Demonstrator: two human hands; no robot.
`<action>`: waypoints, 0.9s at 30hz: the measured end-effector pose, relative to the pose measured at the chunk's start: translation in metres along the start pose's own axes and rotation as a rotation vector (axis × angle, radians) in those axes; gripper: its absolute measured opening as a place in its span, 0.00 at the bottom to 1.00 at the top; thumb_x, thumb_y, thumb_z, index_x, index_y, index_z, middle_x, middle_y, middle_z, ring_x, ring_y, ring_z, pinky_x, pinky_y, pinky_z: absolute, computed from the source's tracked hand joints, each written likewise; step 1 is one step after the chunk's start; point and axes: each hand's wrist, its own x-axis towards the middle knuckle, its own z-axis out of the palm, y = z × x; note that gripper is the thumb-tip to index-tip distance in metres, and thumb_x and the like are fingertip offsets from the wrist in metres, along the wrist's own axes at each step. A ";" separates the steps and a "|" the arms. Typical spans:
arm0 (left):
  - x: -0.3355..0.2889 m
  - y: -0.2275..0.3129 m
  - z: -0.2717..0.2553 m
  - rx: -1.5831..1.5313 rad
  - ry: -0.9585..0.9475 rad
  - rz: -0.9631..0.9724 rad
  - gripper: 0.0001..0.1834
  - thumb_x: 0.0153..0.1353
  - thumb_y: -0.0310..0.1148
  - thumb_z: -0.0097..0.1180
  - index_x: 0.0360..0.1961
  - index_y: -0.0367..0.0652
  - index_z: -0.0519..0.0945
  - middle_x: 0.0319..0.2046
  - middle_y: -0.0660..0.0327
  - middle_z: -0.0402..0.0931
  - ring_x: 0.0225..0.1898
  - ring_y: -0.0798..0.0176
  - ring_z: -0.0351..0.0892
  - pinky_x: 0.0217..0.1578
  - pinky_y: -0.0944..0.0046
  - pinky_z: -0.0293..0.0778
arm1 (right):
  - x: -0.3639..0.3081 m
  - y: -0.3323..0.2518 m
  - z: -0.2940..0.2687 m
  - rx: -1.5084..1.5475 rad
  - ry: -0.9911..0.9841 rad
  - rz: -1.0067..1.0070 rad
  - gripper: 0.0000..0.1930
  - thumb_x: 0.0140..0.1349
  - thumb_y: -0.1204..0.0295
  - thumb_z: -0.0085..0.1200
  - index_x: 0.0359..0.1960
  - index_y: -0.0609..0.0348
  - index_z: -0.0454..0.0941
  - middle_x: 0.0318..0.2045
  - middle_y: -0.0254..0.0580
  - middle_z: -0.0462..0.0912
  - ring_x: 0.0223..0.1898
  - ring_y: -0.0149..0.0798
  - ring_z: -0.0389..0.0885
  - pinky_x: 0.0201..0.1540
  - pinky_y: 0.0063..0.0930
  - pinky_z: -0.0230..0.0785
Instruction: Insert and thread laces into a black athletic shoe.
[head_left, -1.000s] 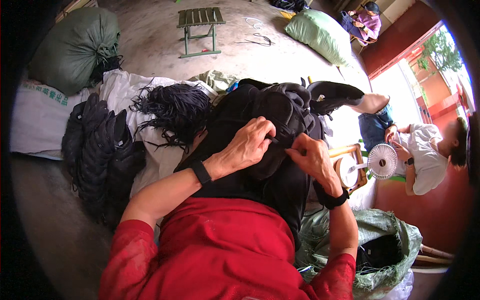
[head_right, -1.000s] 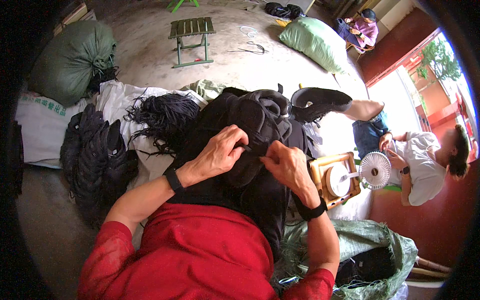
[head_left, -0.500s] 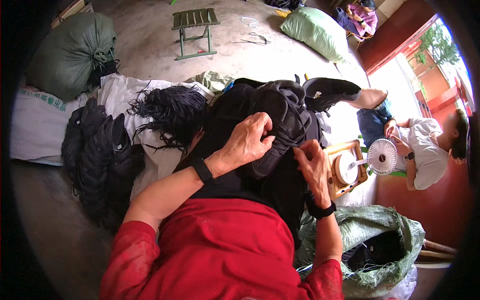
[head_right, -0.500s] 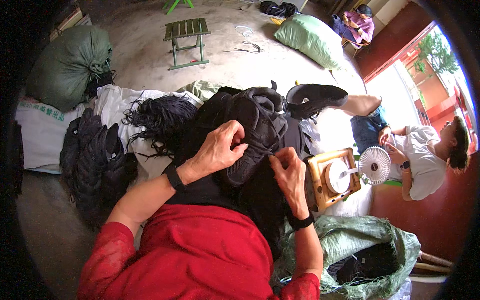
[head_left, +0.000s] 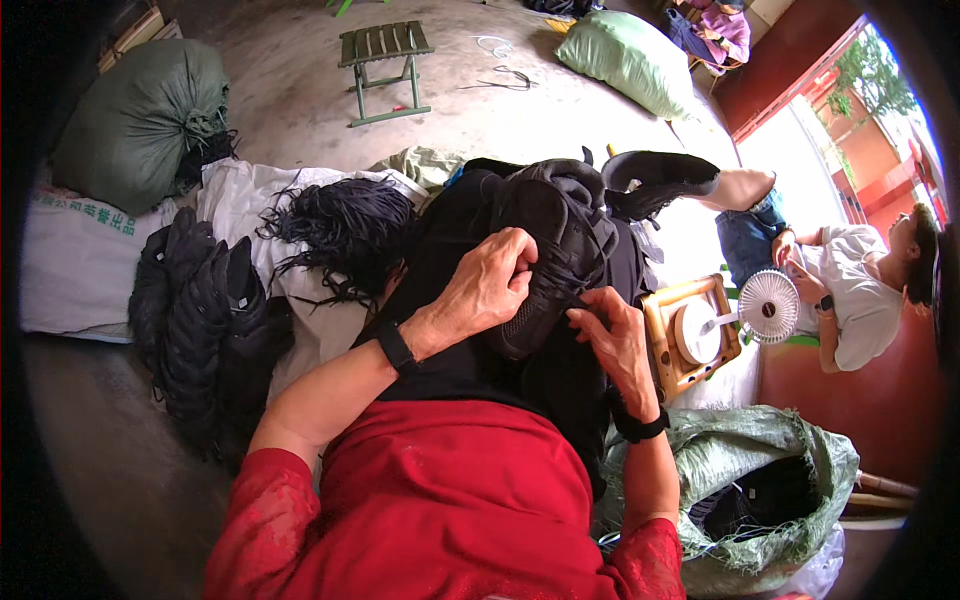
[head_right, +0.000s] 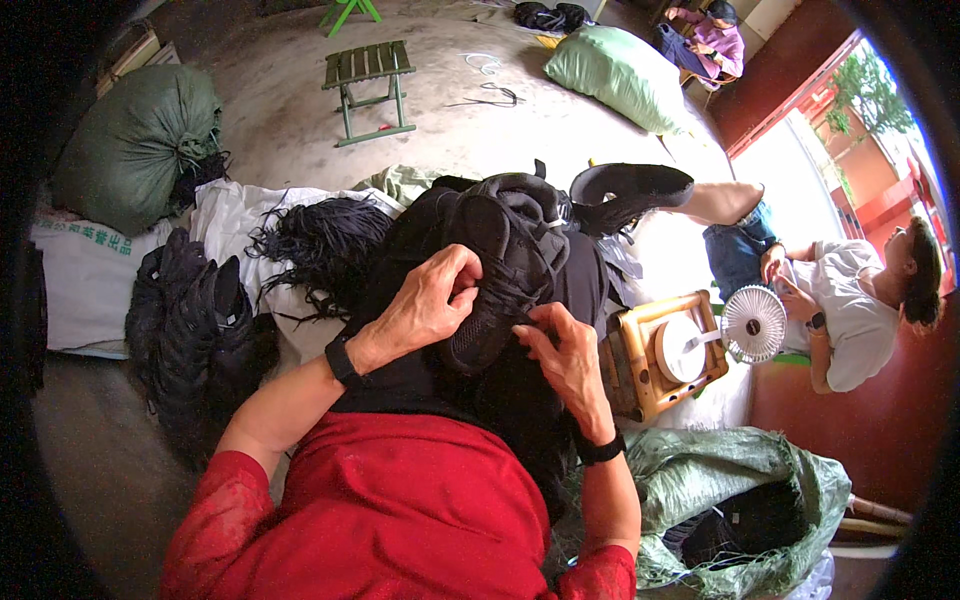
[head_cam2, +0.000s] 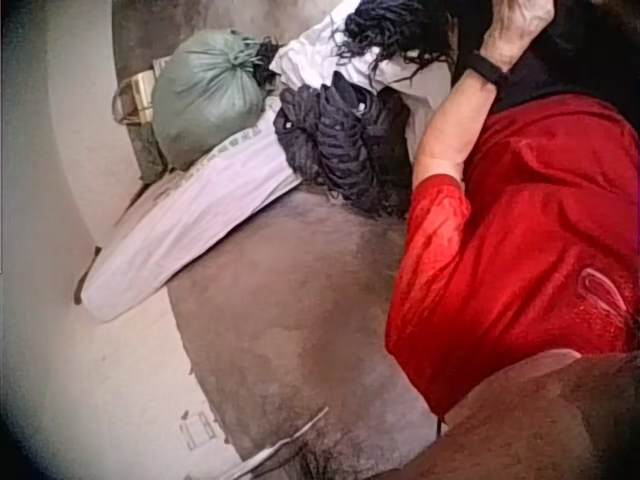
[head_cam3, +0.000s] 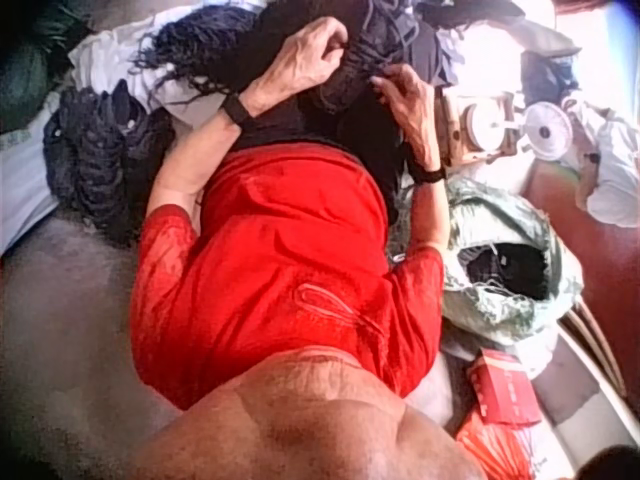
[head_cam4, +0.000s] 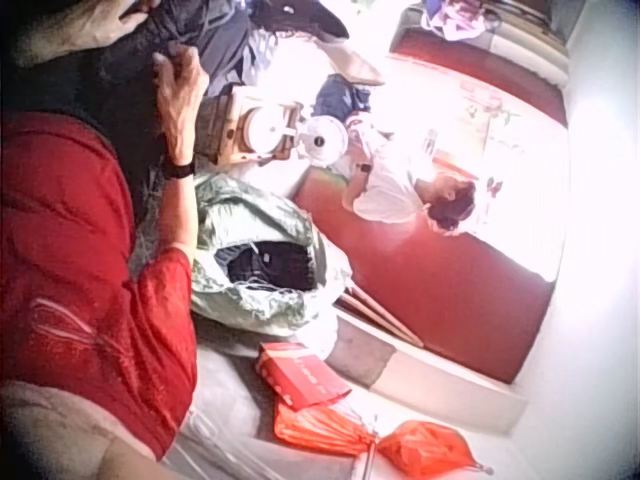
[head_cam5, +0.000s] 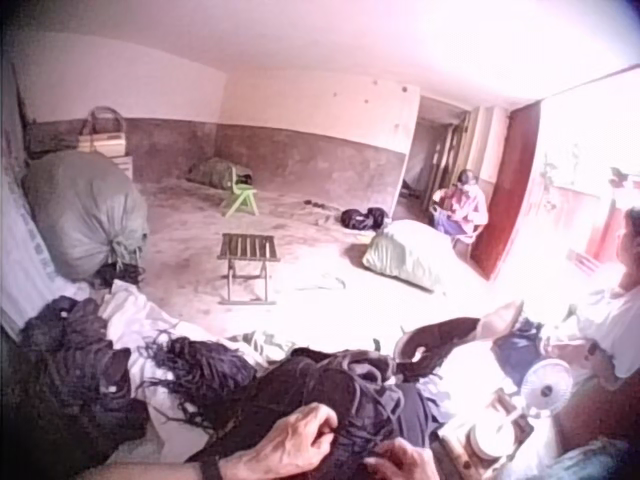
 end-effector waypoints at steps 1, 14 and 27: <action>0.000 0.000 0.000 0.002 0.005 0.002 0.11 0.54 0.16 0.56 0.38 0.37 0.70 0.33 0.55 0.73 0.32 0.58 0.80 0.35 0.60 0.78 | -0.001 0.000 -0.004 0.096 -0.058 0.017 0.09 0.61 0.72 0.61 0.38 0.64 0.77 0.23 0.39 0.82 0.24 0.29 0.80 0.28 0.23 0.72; -0.005 0.002 -0.006 -0.028 -0.004 0.000 0.11 0.56 0.17 0.56 0.38 0.36 0.70 0.33 0.55 0.74 0.33 0.59 0.80 0.35 0.62 0.78 | 0.011 0.014 -0.016 0.448 0.097 0.178 0.11 0.69 0.69 0.53 0.47 0.62 0.76 0.32 0.39 0.83 0.24 0.26 0.78 0.27 0.17 0.70; 0.024 0.026 -0.016 0.507 -0.070 0.487 0.10 0.49 0.22 0.60 0.35 0.40 0.78 0.36 0.59 0.71 0.38 0.57 0.75 0.37 0.61 0.77 | 0.012 0.026 -0.014 0.369 0.146 0.128 0.11 0.69 0.67 0.53 0.46 0.60 0.78 0.37 0.35 0.84 0.26 0.22 0.76 0.29 0.15 0.67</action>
